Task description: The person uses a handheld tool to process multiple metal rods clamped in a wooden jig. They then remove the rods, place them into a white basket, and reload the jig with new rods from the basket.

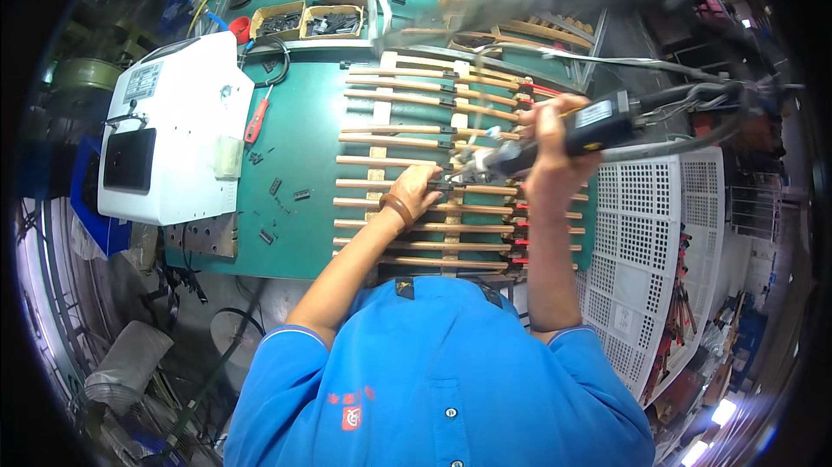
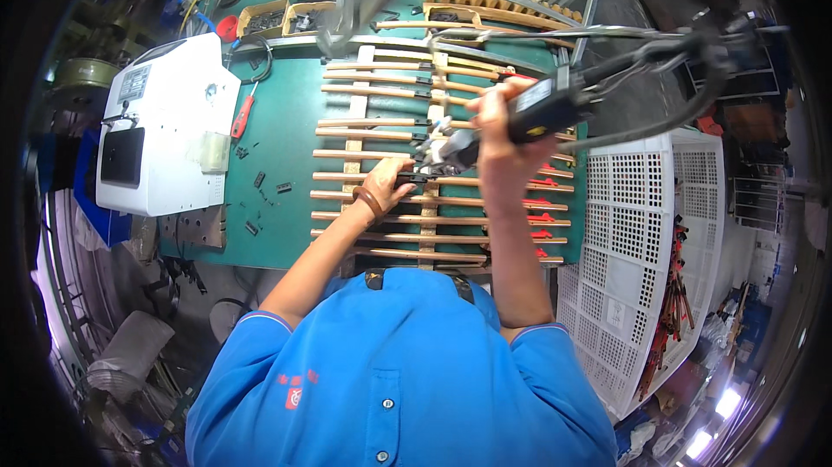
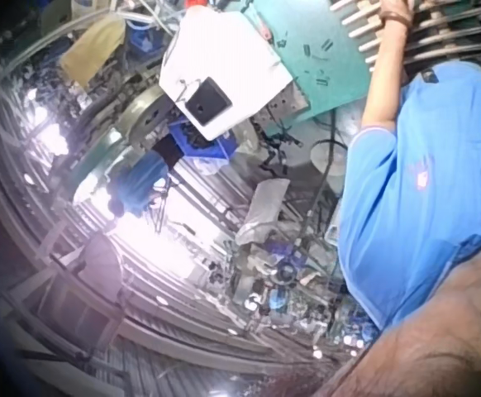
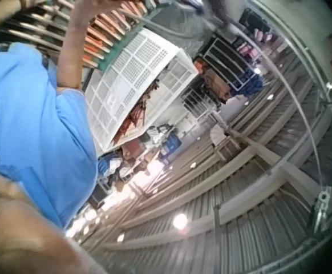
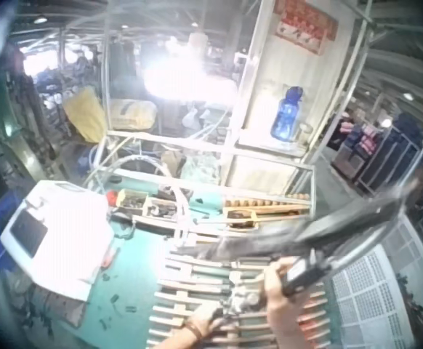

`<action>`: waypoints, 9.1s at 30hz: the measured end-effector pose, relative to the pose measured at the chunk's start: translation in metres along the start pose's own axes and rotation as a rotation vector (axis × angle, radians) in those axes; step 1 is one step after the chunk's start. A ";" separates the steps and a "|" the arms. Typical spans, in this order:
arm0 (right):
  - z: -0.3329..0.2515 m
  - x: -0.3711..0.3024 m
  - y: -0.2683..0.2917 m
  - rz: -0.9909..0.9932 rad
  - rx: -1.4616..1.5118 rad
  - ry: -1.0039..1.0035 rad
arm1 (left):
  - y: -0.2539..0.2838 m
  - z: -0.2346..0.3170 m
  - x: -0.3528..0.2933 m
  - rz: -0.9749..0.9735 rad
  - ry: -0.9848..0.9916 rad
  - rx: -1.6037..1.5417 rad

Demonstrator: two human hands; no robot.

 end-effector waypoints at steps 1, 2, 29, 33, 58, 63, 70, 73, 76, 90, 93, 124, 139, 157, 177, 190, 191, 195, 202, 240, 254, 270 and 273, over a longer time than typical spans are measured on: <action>-0.014 0.004 -0.001 0.029 0.008 0.000 | 0.003 0.003 -0.002 0.014 -0.018 0.042; -0.023 0.007 0.000 0.018 -0.010 0.008 | 0.008 0.005 -0.005 0.027 -0.035 0.083; -0.038 -0.008 0.019 -0.045 -0.048 0.067 | 0.166 -0.061 -0.179 0.275 0.950 0.455; -0.038 -0.009 0.023 -0.029 -0.050 0.063 | 0.174 -0.059 -0.174 0.134 0.956 0.551; -0.034 -0.025 0.030 -0.042 0.018 0.016 | 0.149 -0.008 -0.118 0.642 0.823 -0.694; -0.033 -0.027 0.031 -0.054 0.004 0.020 | 0.112 0.042 -0.080 0.596 0.856 -1.165; -0.030 -0.042 0.034 -0.026 0.041 -0.022 | 0.074 0.051 -0.044 0.228 0.703 -1.036; -0.021 -0.047 0.034 -0.036 0.051 -0.052 | 0.047 0.045 -0.034 0.022 0.459 -0.666; -0.007 -0.050 0.035 -0.049 0.032 -0.020 | 0.017 0.042 -0.028 -0.051 0.441 -0.362; 0.014 -0.030 0.031 -0.074 0.085 0.002 | 0.000 0.043 -0.024 0.059 -0.180 0.301; 0.017 -0.030 0.032 -0.074 0.064 0.029 | 0.005 0.043 -0.022 0.042 -0.190 0.308; 0.055 -0.057 0.033 -0.111 0.050 -0.006 | 0.009 0.036 -0.026 0.017 -0.186 0.146; 0.070 -0.077 0.032 -0.097 -0.263 0.271 | 0.008 0.037 -0.029 0.033 -0.193 0.151; -0.056 -0.033 0.021 0.001 -0.056 0.093 | 0.075 0.046 -0.050 0.474 -0.058 0.391; -0.035 -0.047 0.030 -0.065 0.019 0.022 | 0.149 0.004 -0.087 0.373 0.643 -0.629; -0.009 -0.072 0.042 -0.078 -0.021 -0.033 | 0.001 0.063 -0.064 -0.039 0.322 -0.287; -0.005 -0.074 0.044 -0.098 -0.012 -0.022 | 0.003 0.067 -0.061 -0.045 0.238 -0.179; 0.006 -0.079 0.046 -0.111 -0.013 0.013 | 0.003 0.072 -0.050 -0.032 -0.099 0.172; 0.012 -0.078 0.039 -0.078 0.047 0.003 | 0.001 0.068 -0.045 0.046 -0.173 0.188; 0.008 -0.080 0.046 -0.065 0.001 -0.007 | 0.037 0.074 -0.053 -0.013 0.056 -0.046; 0.019 -0.085 0.039 -0.076 0.017 0.024 | 0.001 0.062 -0.043 -0.092 -0.242 0.268; 0.034 -0.088 0.042 -0.073 0.015 0.079 | 0.000 0.066 -0.042 -0.071 -0.229 0.282; 0.034 -0.088 0.042 -0.059 -0.052 0.119 | -0.001 0.067 -0.042 -0.080 -0.205 0.303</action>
Point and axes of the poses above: each hand's wrist, its own x-axis towards the middle knuckle, its own y-axis out of the back of the hand, z = x × y, the point moved 1 cm from there along x, towards the middle knuckle, and after that the axes turned 13 degrees about -y, right-handed, at the moved point
